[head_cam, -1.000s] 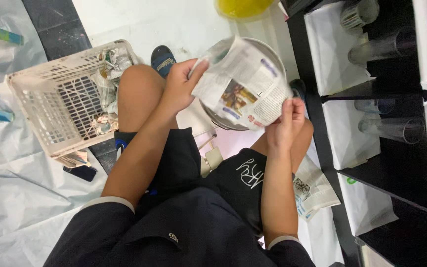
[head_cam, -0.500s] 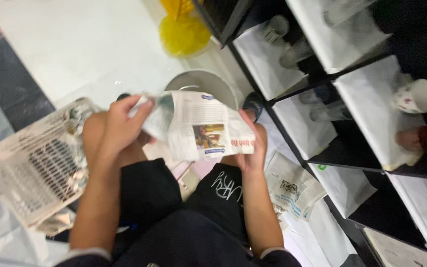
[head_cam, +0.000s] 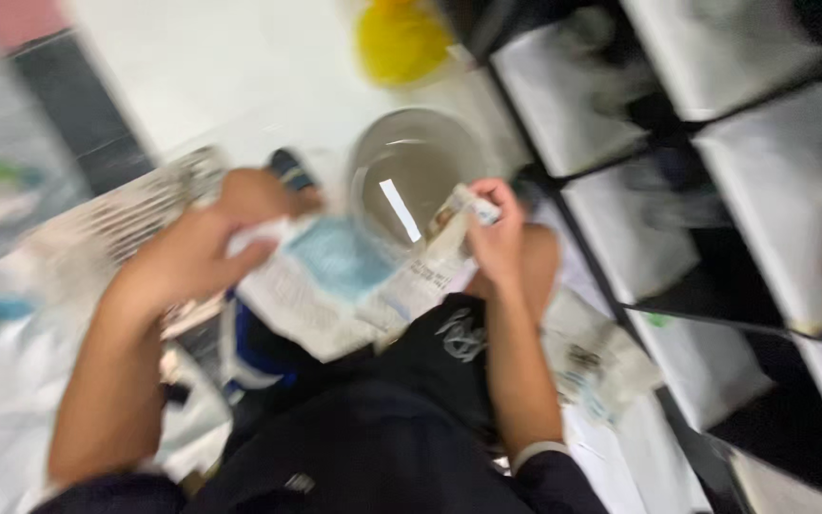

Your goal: The person sits on the floor and wraps small glass items with newspaper sheets. They fold the paper around each glass, then place the wrapped items into a nearby basket. The process is repeated for several glasses.

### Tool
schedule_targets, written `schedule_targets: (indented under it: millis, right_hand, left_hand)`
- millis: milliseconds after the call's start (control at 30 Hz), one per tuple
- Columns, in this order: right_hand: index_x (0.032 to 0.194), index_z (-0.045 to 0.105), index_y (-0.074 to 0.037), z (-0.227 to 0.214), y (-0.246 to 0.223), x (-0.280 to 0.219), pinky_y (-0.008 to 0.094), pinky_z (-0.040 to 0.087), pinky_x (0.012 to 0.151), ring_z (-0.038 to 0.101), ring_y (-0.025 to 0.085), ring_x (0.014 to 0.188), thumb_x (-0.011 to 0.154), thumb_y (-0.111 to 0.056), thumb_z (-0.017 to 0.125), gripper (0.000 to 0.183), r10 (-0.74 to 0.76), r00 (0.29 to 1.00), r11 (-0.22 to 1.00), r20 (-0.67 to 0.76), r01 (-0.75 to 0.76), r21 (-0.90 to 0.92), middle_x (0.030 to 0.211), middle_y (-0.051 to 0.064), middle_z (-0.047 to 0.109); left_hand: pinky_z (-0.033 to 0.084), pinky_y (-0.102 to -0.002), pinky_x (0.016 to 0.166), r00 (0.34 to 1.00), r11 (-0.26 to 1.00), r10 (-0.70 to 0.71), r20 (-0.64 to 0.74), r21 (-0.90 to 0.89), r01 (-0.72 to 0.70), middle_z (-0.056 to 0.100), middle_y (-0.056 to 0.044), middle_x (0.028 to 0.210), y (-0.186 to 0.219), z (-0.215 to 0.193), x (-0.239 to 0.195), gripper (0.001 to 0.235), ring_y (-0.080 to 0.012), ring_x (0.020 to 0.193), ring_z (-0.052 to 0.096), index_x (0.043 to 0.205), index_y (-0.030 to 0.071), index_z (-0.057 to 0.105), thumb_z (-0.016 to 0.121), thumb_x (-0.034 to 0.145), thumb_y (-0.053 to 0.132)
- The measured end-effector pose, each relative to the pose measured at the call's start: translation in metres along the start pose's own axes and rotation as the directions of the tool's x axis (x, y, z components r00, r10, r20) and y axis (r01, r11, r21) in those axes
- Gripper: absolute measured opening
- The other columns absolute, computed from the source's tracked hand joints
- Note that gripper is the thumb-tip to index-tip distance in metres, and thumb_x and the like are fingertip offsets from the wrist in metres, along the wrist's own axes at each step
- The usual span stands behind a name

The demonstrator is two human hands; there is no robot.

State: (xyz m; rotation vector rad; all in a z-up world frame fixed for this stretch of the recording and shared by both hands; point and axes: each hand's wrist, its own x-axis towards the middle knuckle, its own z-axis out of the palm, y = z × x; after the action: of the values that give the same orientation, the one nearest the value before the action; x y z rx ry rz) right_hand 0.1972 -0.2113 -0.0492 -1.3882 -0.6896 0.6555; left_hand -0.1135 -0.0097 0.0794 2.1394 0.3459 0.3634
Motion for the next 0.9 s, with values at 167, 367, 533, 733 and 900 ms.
schedule_targets:
  millis: [167,367,533,733,900]
  right_hand:
    - [0.109,0.063,-0.003,0.045,0.023,-0.008,0.021,0.052,0.08,0.065,0.007,0.088,0.095,-0.005,0.075,0.018,0.023,0.998,0.993,0.061,-0.016,-0.114,0.097,0.002,0.072]
    - [0.119,0.065,0.001,0.079,0.056,-0.028,0.028,0.053,0.098,0.067,0.016,0.11,0.091,0.004,0.072,0.029,-0.137,0.961,0.974,0.24,0.175,-0.145,0.113,0.009,0.071]
    - [0.12,0.066,-0.002,0.073,0.019,-0.016,0.027,0.058,0.089,0.073,0.015,0.103,0.088,0.002,0.08,0.036,-0.087,0.941,0.961,0.328,0.166,-0.221,0.107,0.009,0.075]
    - [0.128,0.062,-0.004,0.034,-0.05,0.013,0.025,0.059,0.082,0.075,0.011,0.091,0.085,-0.002,0.084,0.049,-0.072,0.905,0.966,0.42,0.169,-0.197,0.097,0.006,0.078]
    - [0.123,0.071,-0.008,-0.019,-0.099,0.053,0.024,0.052,0.066,0.067,0.009,0.075,0.083,-0.011,0.087,0.043,0.022,0.93,0.851,0.367,0.175,-0.495,0.091,0.003,0.076]
  left_hand:
    - [0.057,-0.043,0.078,0.687,0.631,-0.723,0.074,0.476,0.612,0.077,-0.017,0.088,-0.042,-0.041,-0.035,0.035,-0.0328,0.082,0.075,0.105,0.005,0.08,0.069,0.093,0.037]
    - [0.054,-0.045,0.082,0.806,0.749,-0.56,-0.192,0.299,0.592,0.073,-0.016,0.112,-0.049,-0.014,-0.042,0.061,-0.0362,0.095,0.07,0.136,0.005,0.061,0.075,0.087,0.039]
    - [0.055,-0.038,0.088,0.967,0.964,-0.198,-0.162,0.149,0.222,0.066,-0.017,0.124,-0.04,0.012,-0.009,0.069,-0.0294,0.108,0.068,0.136,0.0,0.057,0.083,0.082,0.032]
    - [0.055,-0.03,0.087,0.989,0.969,-0.148,-0.004,-0.199,0.144,0.071,-0.009,0.109,-0.05,0.043,0.024,0.038,-0.0189,0.101,0.069,0.113,0.001,0.07,0.081,0.084,0.023]
    - [0.052,-0.036,0.084,0.937,0.989,-0.145,-0.318,-0.048,0.137,0.073,-0.011,0.099,-0.062,0.065,0.047,0.023,-0.0257,0.093,0.068,0.106,0.002,0.072,0.079,0.089,0.016]
